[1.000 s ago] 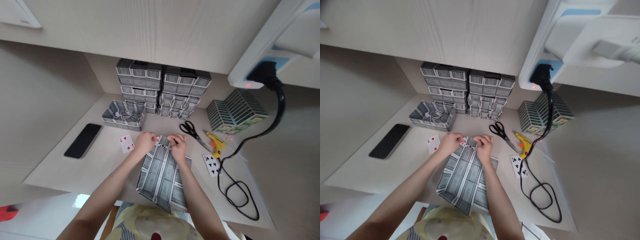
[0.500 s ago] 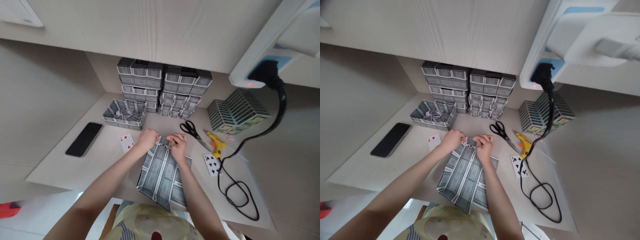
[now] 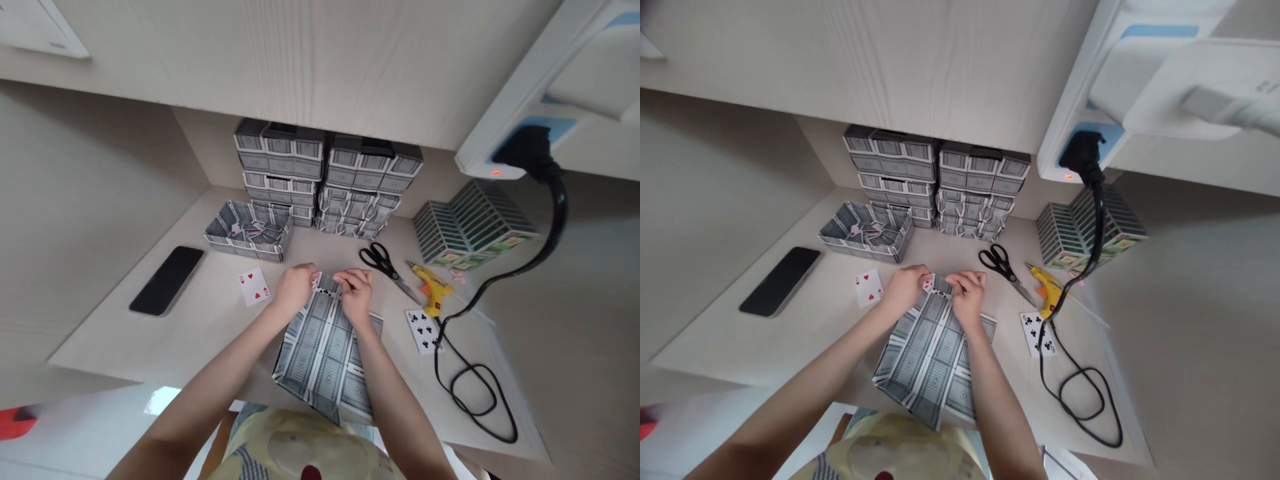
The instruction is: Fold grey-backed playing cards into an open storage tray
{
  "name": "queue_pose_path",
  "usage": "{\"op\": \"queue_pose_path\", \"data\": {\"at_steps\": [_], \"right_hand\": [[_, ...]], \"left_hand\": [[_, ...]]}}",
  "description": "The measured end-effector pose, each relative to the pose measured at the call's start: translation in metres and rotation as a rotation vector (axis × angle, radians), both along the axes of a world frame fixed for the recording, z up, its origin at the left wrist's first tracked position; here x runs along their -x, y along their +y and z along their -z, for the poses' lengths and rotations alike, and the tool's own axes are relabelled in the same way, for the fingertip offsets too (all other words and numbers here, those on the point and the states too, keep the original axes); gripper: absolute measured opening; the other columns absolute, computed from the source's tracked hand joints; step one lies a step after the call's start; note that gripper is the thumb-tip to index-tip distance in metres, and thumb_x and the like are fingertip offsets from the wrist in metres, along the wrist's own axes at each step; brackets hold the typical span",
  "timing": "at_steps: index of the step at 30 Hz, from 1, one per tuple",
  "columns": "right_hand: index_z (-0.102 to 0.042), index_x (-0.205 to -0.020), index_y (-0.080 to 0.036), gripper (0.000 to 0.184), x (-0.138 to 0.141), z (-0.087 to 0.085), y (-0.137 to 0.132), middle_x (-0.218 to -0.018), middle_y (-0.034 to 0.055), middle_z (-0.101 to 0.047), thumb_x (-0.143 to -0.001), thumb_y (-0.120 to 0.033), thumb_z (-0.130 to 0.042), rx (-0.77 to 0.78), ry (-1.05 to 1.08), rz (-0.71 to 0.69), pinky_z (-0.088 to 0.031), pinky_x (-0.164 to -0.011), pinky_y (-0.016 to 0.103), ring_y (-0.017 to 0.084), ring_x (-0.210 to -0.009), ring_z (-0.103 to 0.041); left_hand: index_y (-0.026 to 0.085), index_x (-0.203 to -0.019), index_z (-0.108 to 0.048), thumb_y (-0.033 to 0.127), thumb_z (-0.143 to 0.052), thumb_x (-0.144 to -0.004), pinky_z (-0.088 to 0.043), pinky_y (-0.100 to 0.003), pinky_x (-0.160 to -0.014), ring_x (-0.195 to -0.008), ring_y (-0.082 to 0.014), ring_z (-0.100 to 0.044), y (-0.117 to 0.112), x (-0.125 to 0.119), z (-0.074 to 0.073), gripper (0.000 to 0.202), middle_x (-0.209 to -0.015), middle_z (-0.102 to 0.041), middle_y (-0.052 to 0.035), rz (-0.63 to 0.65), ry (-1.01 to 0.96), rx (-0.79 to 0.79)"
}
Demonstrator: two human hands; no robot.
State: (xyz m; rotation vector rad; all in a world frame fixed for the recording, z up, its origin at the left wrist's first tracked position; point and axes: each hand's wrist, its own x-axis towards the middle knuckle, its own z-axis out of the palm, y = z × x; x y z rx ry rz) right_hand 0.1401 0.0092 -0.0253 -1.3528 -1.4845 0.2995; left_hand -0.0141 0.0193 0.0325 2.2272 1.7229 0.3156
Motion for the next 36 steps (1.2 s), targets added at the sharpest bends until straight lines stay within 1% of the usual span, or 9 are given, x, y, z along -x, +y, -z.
{"op": "queue_pose_path", "data": {"at_steps": [5, 10, 16, 19, 25, 29, 32, 34, 36], "right_hand": [[-0.068, -0.067, -0.024, 0.014, 0.0, 0.003, 0.0, -0.07, 0.0013, -0.063, -0.075, -0.027, -0.057, -0.004, 0.003, -0.008, -0.034, -0.073, 0.032, 0.018, -0.078, -0.047], [-0.068, -0.066, -0.024, 0.016, -0.001, 0.003, 0.001, -0.071, 0.0016, -0.063, -0.076, -0.027, -0.056, 0.003, -0.001, -0.006, -0.035, -0.073, 0.032, 0.017, -0.078, -0.047], [-0.069, -0.069, -0.023, 0.014, 0.001, 0.0, 0.001, -0.071, 0.0014, -0.064, -0.076, -0.025, -0.058, -0.011, 0.002, -0.003, -0.035, -0.074, 0.031, 0.017, -0.079, -0.047], [-0.069, -0.069, -0.023, 0.014, 0.003, -0.002, 0.0, -0.071, 0.0014, -0.064, -0.076, -0.026, -0.057, -0.003, -0.004, -0.005, -0.035, -0.074, 0.031, 0.017, -0.078, -0.047], [-0.069, -0.069, -0.024, 0.017, 0.004, -0.003, -0.003, -0.071, 0.0014, -0.063, -0.078, -0.025, -0.055, 0.003, -0.026, -0.008, -0.035, -0.075, 0.032, 0.018, -0.078, -0.047], [-0.069, -0.07, -0.024, 0.016, 0.003, -0.003, -0.003, -0.071, 0.0017, -0.064, -0.078, -0.025, -0.055, 0.005, -0.029, -0.011, -0.035, -0.075, 0.032, 0.018, -0.079, -0.046], [-0.069, -0.071, -0.023, 0.016, 0.001, -0.003, -0.002, -0.071, 0.0022, -0.063, -0.078, -0.026, -0.055, -0.006, -0.023, 0.002, -0.036, -0.075, 0.032, 0.018, -0.078, -0.046], [-0.069, -0.072, -0.023, 0.015, 0.001, -0.003, -0.001, -0.071, 0.0025, -0.063, -0.078, -0.027, -0.056, -0.009, -0.028, 0.007, -0.036, -0.075, 0.032, 0.018, -0.078, -0.047], [-0.069, -0.072, -0.023, 0.015, 0.002, -0.004, -0.001, -0.071, 0.0025, -0.063, -0.077, -0.027, -0.056, -0.01, -0.04, 0.007, -0.036, -0.075, 0.033, 0.018, -0.079, -0.047]], "left_hand": [[0.019, -0.084, -0.061, 0.03, -0.038, -0.086, -0.041, -0.026, -0.066, -0.077, -0.0186, -0.062, 0.003, 0.004, -0.005, 0.026, -0.082, -0.067, -0.0079, 0.076, 0.101, 0.011], [0.016, -0.086, -0.059, 0.024, -0.038, -0.085, -0.042, -0.026, -0.067, -0.078, -0.019, -0.062, 0.006, 0.007, -0.007, 0.023, -0.082, -0.066, -0.0093, 0.194, 0.121, -0.004], [0.014, -0.084, -0.056, 0.016, -0.036, -0.084, -0.044, -0.026, -0.068, -0.078, -0.0188, -0.063, 0.0, 0.006, -0.012, 0.02, -0.081, -0.065, -0.0101, 0.252, 0.091, 0.002], [0.013, -0.085, -0.054, 0.01, -0.036, -0.081, -0.044, -0.027, -0.064, -0.076, -0.0205, -0.063, -0.004, 0.004, -0.015, 0.018, -0.079, -0.065, -0.0113, 0.21, 0.13, 0.032], [0.011, -0.101, -0.042, 0.007, -0.037, -0.079, -0.045, -0.028, -0.059, -0.073, -0.0235, -0.064, -0.008, -0.006, -0.017, 0.023, -0.075, -0.064, -0.0116, 0.084, 0.167, 0.006], [0.012, -0.103, -0.04, 0.008, -0.037, -0.08, -0.046, -0.03, -0.064, -0.074, -0.0238, -0.064, -0.008, -0.01, -0.018, 0.023, -0.076, -0.064, -0.0114, 0.134, 0.156, -0.002], [0.014, -0.107, -0.041, 0.012, -0.039, -0.081, -0.046, -0.029, -0.069, -0.078, -0.0209, -0.064, -0.008, -0.005, -0.014, 0.026, -0.082, -0.065, -0.0106, 0.119, 0.009, 0.029], [0.015, -0.113, -0.039, 0.014, -0.043, -0.08, -0.046, -0.026, -0.072, -0.082, -0.018, -0.063, -0.007, 0.001, -0.008, 0.033, -0.089, -0.066, -0.0094, 0.038, -0.142, 0.029], [0.016, -0.111, -0.045, 0.018, -0.045, -0.08, -0.045, -0.025, -0.072, -0.083, -0.0169, -0.063, -0.007, 0.006, -0.003, 0.031, -0.092, -0.066, -0.0087, -0.021, -0.187, 0.038]]}}
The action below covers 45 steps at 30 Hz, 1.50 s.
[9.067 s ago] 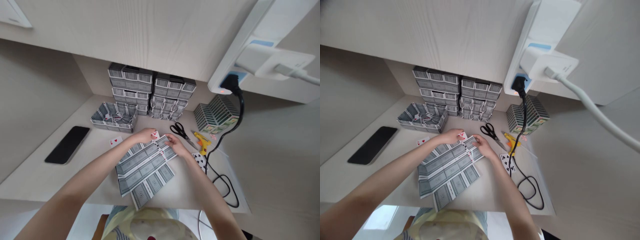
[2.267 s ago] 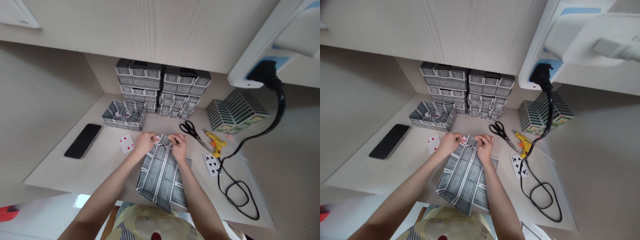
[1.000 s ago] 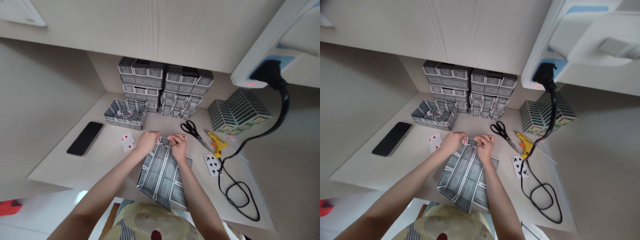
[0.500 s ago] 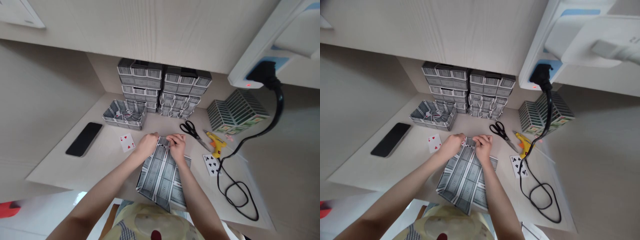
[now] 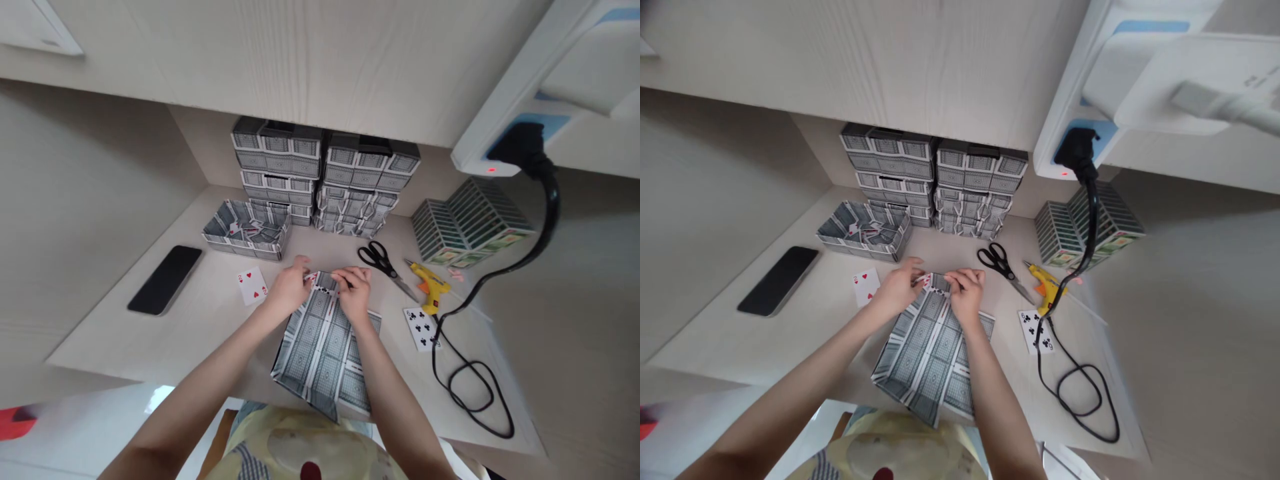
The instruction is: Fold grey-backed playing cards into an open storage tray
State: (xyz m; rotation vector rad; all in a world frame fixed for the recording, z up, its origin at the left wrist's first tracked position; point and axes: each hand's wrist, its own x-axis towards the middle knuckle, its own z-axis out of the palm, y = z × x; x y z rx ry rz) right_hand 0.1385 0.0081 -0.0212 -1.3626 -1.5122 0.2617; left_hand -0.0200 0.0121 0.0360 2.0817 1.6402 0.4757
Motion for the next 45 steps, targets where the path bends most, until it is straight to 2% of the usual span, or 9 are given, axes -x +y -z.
{"op": "queue_pose_path", "data": {"at_steps": [4, 9, 13, 16, 24, 30, 36, 39, 45], "right_hand": [[-0.07, -0.072, -0.024, 0.015, 0.001, -0.001, -0.002, -0.072, 0.0023, -0.063, -0.077, -0.028, -0.057, -0.011, -0.019, -0.01, -0.036, -0.075, 0.033, 0.018, -0.079, -0.047], [-0.07, -0.072, -0.024, 0.015, -0.001, -0.001, -0.003, -0.071, 0.002, -0.064, -0.077, -0.027, -0.056, -0.024, -0.034, -0.022, -0.036, -0.074, 0.033, 0.018, -0.078, -0.046], [-0.069, -0.073, -0.024, 0.014, -0.002, -0.002, -0.003, -0.073, 0.0018, -0.063, -0.077, -0.028, -0.057, -0.02, -0.054, -0.028, -0.036, -0.074, 0.033, 0.018, -0.078, -0.046], [-0.07, -0.075, -0.025, 0.013, -0.001, -0.003, -0.004, -0.073, 0.0016, -0.064, -0.077, -0.029, -0.058, -0.035, -0.066, -0.028, -0.036, -0.074, 0.032, 0.018, -0.078, -0.047], [-0.069, -0.071, -0.024, 0.015, -0.002, -0.005, -0.004, -0.073, 0.0018, -0.064, -0.078, -0.028, -0.056, 0.005, -0.057, -0.042, -0.036, -0.075, 0.033, 0.017, -0.078, -0.048], [-0.069, -0.071, -0.024, 0.016, -0.004, -0.009, -0.005, -0.073, 0.0013, -0.065, -0.078, -0.028, -0.056, 0.061, -0.061, -0.088, -0.036, -0.076, 0.034, 0.017, -0.076, -0.049], [-0.069, -0.078, -0.027, 0.011, -0.011, -0.043, -0.003, -0.076, 0.0006, -0.069, -0.076, -0.031, -0.059, 0.172, -0.374, -0.246, -0.035, -0.081, 0.037, 0.02, -0.084, -0.052], [-0.068, -0.088, -0.027, 0.017, -0.021, -0.055, 0.001, -0.085, 0.0007, -0.069, -0.079, -0.031, -0.055, 0.271, -0.396, -0.4, -0.041, -0.076, 0.032, 0.019, -0.085, -0.057], [-0.064, -0.102, -0.028, 0.029, -0.03, -0.042, 0.001, -0.098, -0.0023, -0.068, -0.08, -0.018, -0.048, 0.386, -0.185, -0.541, -0.048, -0.078, 0.028, 0.016, -0.089, -0.063]], "left_hand": [[0.017, -0.09, -0.06, 0.026, -0.04, -0.083, -0.044, -0.028, -0.07, -0.079, -0.0206, -0.063, -0.001, 0.0, 0.003, 0.023, -0.082, -0.068, -0.0097, -0.03, 0.18, 0.002], [0.015, -0.088, -0.061, 0.027, -0.037, -0.084, -0.045, -0.03, -0.067, -0.076, -0.0229, -0.064, -0.002, -0.008, -0.001, 0.028, -0.078, -0.067, -0.0129, 0.028, 0.222, -0.018], [0.015, -0.095, -0.059, 0.022, -0.045, -0.079, -0.046, -0.029, -0.073, -0.081, -0.0207, -0.063, -0.008, -0.006, 0.001, 0.023, -0.086, -0.067, -0.0095, 0.007, 0.015, 0.025], [0.013, -0.113, -0.049, 0.018, -0.057, -0.069, -0.045, -0.03, -0.085, -0.097, -0.0201, -0.059, -0.019, -0.003, 0.01, 0.046, -0.108, -0.061, -0.0098, -0.07, -0.207, 0.063], [0.015, -0.117, -0.052, 0.013, -0.038, -0.08, -0.039, -0.031, -0.096, -0.109, -0.0162, -0.053, -0.036, 0.0, 0.031, 0.04, -0.119, -0.058, -0.005, -0.087, -0.459, 0.123], [0.017, -0.115, -0.055, 0.011, -0.039, -0.079, -0.043, -0.029, -0.092, -0.105, -0.0179, -0.056, -0.032, -0.001, 0.019, 0.04, -0.115, -0.061, -0.005, -0.071, -0.346, 0.086], [0.019, -0.115, -0.054, 0.016, -0.037, -0.083, -0.048, -0.028, -0.077, -0.089, -0.0202, -0.063, -0.032, 0.001, 0.012, 0.036, -0.1, -0.067, -0.0072, -0.102, -0.155, 0.03], [0.019, -0.115, -0.053, 0.018, -0.035, -0.085, -0.047, -0.027, -0.075, -0.089, -0.0202, -0.063, -0.032, 0.001, 0.011, 0.035, -0.099, -0.067, -0.0077, -0.113, -0.105, -0.007], [0.019, -0.114, -0.053, 0.021, -0.033, -0.087, -0.047, -0.027, -0.075, -0.086, -0.0198, -0.064, -0.027, -0.004, 0.012, 0.034, -0.097, -0.067, -0.0086, -0.106, -0.047, 0.005]]}}
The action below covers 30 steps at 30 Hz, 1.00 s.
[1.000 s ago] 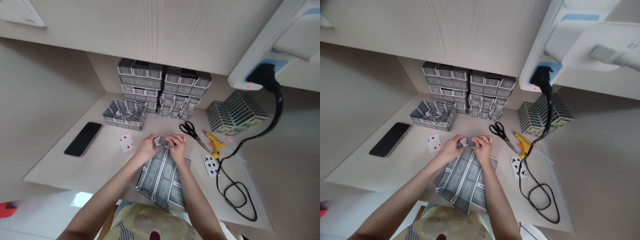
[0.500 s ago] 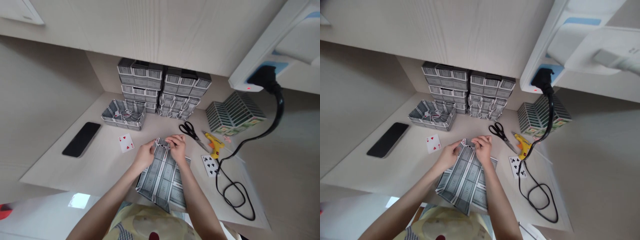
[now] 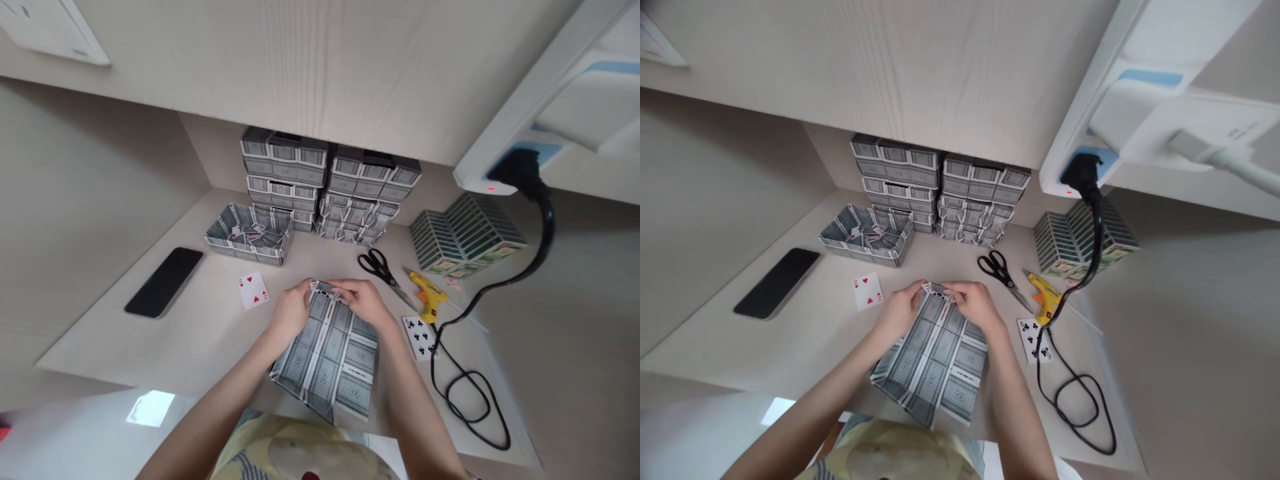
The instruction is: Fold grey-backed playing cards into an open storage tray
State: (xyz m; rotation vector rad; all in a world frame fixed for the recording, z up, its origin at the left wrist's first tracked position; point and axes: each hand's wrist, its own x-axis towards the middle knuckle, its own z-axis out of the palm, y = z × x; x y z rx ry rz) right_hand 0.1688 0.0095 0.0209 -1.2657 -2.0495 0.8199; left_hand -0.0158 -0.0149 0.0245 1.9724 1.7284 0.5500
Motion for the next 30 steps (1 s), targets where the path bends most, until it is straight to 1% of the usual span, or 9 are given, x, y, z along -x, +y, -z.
{"op": "queue_pose_path", "data": {"at_steps": [2, 5, 9, 16, 21, 23, 25, 27, 30], "right_hand": [[-0.065, -0.101, -0.028, 0.033, 0.003, 0.005, -0.002, -0.096, -0.0023, -0.068, -0.078, -0.014, -0.046, -0.015, 0.011, 0.018, -0.049, -0.078, 0.028, 0.016, -0.088, -0.064], [-0.066, -0.099, -0.027, 0.033, 0.006, 0.007, -0.004, -0.093, -0.0019, -0.069, -0.078, -0.013, -0.045, -0.04, 0.005, 0.044, -0.05, -0.076, 0.028, 0.016, -0.086, -0.065], [-0.067, -0.096, -0.028, 0.033, 0.007, 0.007, -0.003, -0.091, -0.0023, -0.069, -0.077, -0.013, -0.045, -0.047, 0.001, 0.06, -0.051, -0.074, 0.028, 0.016, -0.084, -0.065], [-0.066, -0.098, -0.027, 0.038, 0.01, 0.008, -0.003, -0.09, -0.0025, -0.069, -0.075, -0.007, -0.043, -0.039, 0.001, 0.069, -0.051, -0.075, 0.026, 0.014, -0.084, -0.065], [-0.065, -0.1, -0.027, 0.027, 0.0, -0.003, -0.001, -0.098, -0.001, -0.068, -0.077, -0.023, -0.054, -0.007, -0.004, 0.018, -0.05, -0.078, 0.028, 0.018, -0.089, -0.064], [-0.067, -0.096, -0.027, 0.024, -0.008, -0.006, 0.002, -0.096, -0.0006, -0.068, -0.074, -0.028, -0.059, 0.018, -0.033, -0.019, -0.05, -0.079, 0.03, 0.02, -0.089, -0.064], [-0.069, -0.09, -0.027, 0.02, -0.012, -0.005, 0.005, -0.092, -0.0008, -0.069, -0.072, -0.03, -0.062, 0.052, -0.04, -0.031, -0.051, -0.079, 0.031, 0.021, -0.086, -0.065], [-0.069, -0.091, -0.027, 0.02, -0.013, 0.0, 0.006, -0.093, -0.0012, -0.069, -0.073, -0.029, -0.061, 0.093, 0.023, -0.025, -0.051, -0.08, 0.033, 0.021, -0.087, -0.065], [-0.067, -0.097, -0.025, 0.024, -0.007, 0.009, 0.005, -0.098, -0.0012, -0.067, -0.075, -0.028, -0.057, 0.142, 0.169, -0.004, -0.049, -0.085, 0.034, 0.02, -0.092, -0.063]], "left_hand": [[0.018, -0.114, -0.053, 0.02, -0.033, -0.087, -0.047, -0.028, -0.076, -0.087, -0.0201, -0.064, 0.002, -0.002, -0.001, 0.034, -0.097, -0.067, -0.0095, 0.015, 0.015, 0.015], [0.017, -0.113, -0.054, 0.02, -0.033, -0.087, -0.046, -0.028, -0.076, -0.087, -0.0201, -0.064, 0.003, -0.003, -0.003, 0.034, -0.096, -0.067, -0.0106, 0.032, 0.025, 0.034], [0.014, -0.122, -0.046, 0.021, -0.035, -0.086, -0.047, -0.029, -0.076, -0.087, -0.0203, -0.064, 0.005, -0.004, -0.004, 0.038, -0.097, -0.066, -0.0144, -0.006, 0.043, 0.057], [0.014, -0.127, -0.042, 0.017, -0.038, -0.084, -0.047, -0.031, -0.078, -0.088, -0.0208, -0.064, 0.006, -0.008, -0.002, 0.043, -0.098, -0.066, -0.0144, 0.075, 0.071, 0.062], [0.01, -0.13, -0.037, 0.021, -0.044, -0.081, -0.044, -0.028, -0.089, -0.104, -0.0199, -0.057, 0.003, -0.003, -0.002, 0.05, -0.118, -0.057, -0.014, 0.067, -0.099, 0.098], [0.011, -0.127, -0.041, 0.021, -0.047, -0.079, -0.043, -0.029, -0.089, -0.105, -0.0206, -0.056, 0.001, 0.001, -0.002, 0.049, -0.119, -0.057, -0.0121, 0.042, -0.143, 0.115], [0.015, -0.12, -0.05, 0.02, -0.047, -0.079, -0.045, -0.03, -0.087, -0.1, -0.021, -0.059, 0.0, 0.004, -0.001, 0.041, -0.112, -0.062, -0.009, 0.025, -0.15, 0.121], [0.019, -0.112, -0.057, 0.019, -0.045, -0.08, -0.046, -0.031, -0.084, -0.096, -0.0211, -0.061, 0.0, 0.005, 0.001, 0.034, -0.105, -0.065, -0.0066, 0.022, -0.153, 0.11], [0.019, -0.109, -0.059, 0.016, -0.042, -0.08, -0.046, -0.029, -0.083, -0.096, -0.0198, -0.061, 0.002, 0.004, 0.006, 0.034, -0.105, -0.065, -0.0052, 0.025, -0.2, 0.066]]}}
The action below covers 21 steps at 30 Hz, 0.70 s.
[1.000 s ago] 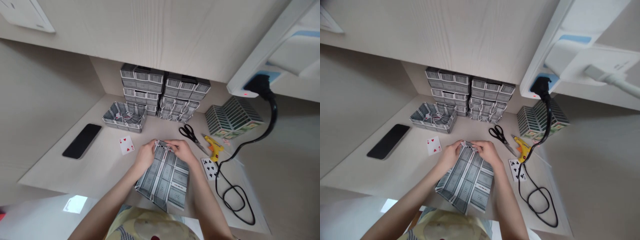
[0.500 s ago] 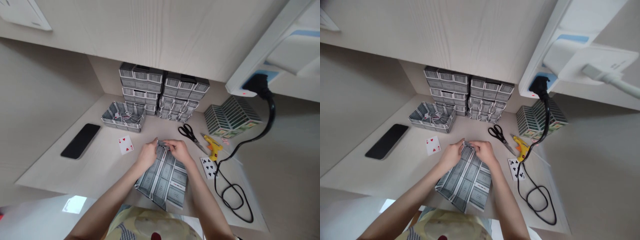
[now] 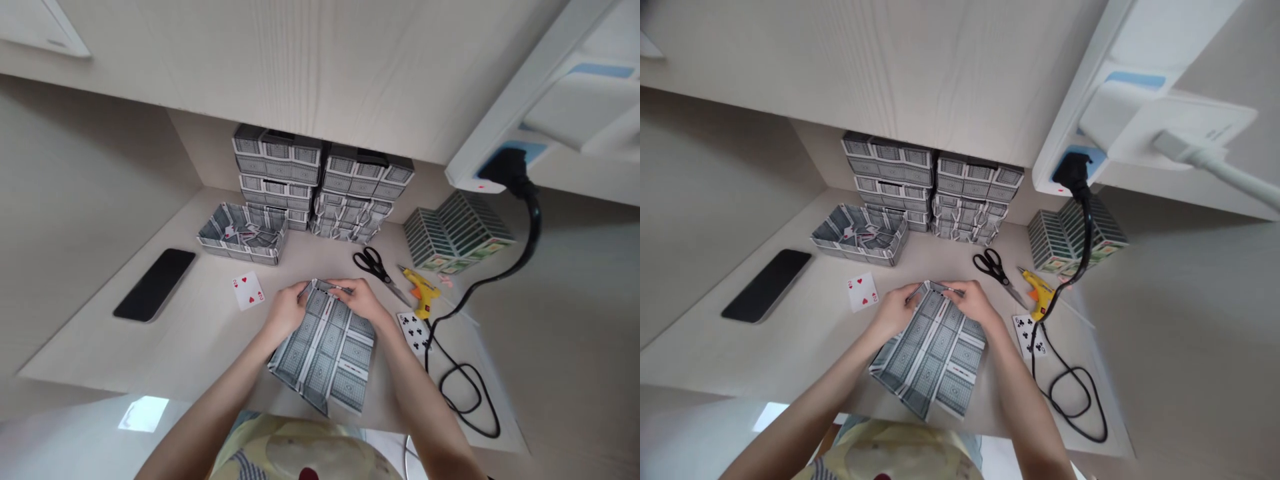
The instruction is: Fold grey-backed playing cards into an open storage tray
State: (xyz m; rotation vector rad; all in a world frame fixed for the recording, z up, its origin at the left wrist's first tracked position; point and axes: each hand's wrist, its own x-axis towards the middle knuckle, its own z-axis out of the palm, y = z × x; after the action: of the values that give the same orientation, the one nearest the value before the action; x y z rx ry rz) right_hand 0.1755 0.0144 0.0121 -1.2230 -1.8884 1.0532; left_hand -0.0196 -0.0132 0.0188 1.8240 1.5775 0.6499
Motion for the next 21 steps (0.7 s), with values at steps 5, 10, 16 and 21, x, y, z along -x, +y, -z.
{"op": "queue_pose_path", "data": {"at_steps": [5, 10, 16, 21], "right_hand": [[-0.066, -0.099, -0.024, 0.025, 0.007, 0.002, -0.003, -0.101, -0.0006, -0.066, -0.076, -0.027, -0.056, 0.038, 0.024, 0.001, -0.047, -0.088, 0.035, 0.02, -0.095, -0.062], [-0.062, -0.106, -0.027, 0.029, 0.007, -0.002, -0.001, -0.104, -0.0014, -0.065, -0.08, -0.023, -0.05, -0.056, -0.106, -0.024, -0.046, -0.087, 0.032, 0.017, -0.096, -0.061], [-0.061, -0.106, -0.028, 0.028, 0.004, -0.017, 0.002, -0.099, 0.0003, -0.067, -0.086, -0.032, -0.042, -0.143, -0.305, -0.077, -0.045, -0.081, 0.029, 0.018, -0.094, -0.061], [-0.063, -0.092, -0.021, 0.033, 0.003, -0.022, 0.008, -0.084, 0.0027, -0.067, -0.088, -0.04, -0.037, -0.107, -0.35, -0.151, -0.043, -0.071, 0.025, 0.016, -0.077, -0.06]], "left_hand": [[0.02, -0.107, -0.06, 0.015, -0.04, -0.081, -0.047, -0.028, -0.079, -0.092, -0.0189, -0.062, 0.006, -0.001, 0.001, 0.034, -0.102, -0.067, -0.0044, 0.059, -0.005, -0.016], [0.014, -0.116, -0.052, 0.014, -0.042, -0.08, -0.044, -0.034, -0.088, -0.104, -0.0222, -0.056, 0.0, -0.004, -0.023, 0.038, -0.11, -0.062, -0.0113, 0.146, 0.215, -0.078], [0.022, -0.109, -0.057, 0.016, -0.041, -0.083, -0.037, -0.033, -0.098, -0.115, -0.0185, -0.047, -0.033, -0.012, -0.038, 0.031, -0.12, -0.055, -0.0049, 0.396, 0.269, -0.215], [0.018, -0.119, -0.051, 0.029, -0.071, -0.062, -0.035, -0.039, -0.099, -0.125, -0.0306, -0.034, -0.037, -0.013, -0.022, 0.061, -0.13, -0.046, -0.0136, 0.481, 0.415, 0.001]]}}
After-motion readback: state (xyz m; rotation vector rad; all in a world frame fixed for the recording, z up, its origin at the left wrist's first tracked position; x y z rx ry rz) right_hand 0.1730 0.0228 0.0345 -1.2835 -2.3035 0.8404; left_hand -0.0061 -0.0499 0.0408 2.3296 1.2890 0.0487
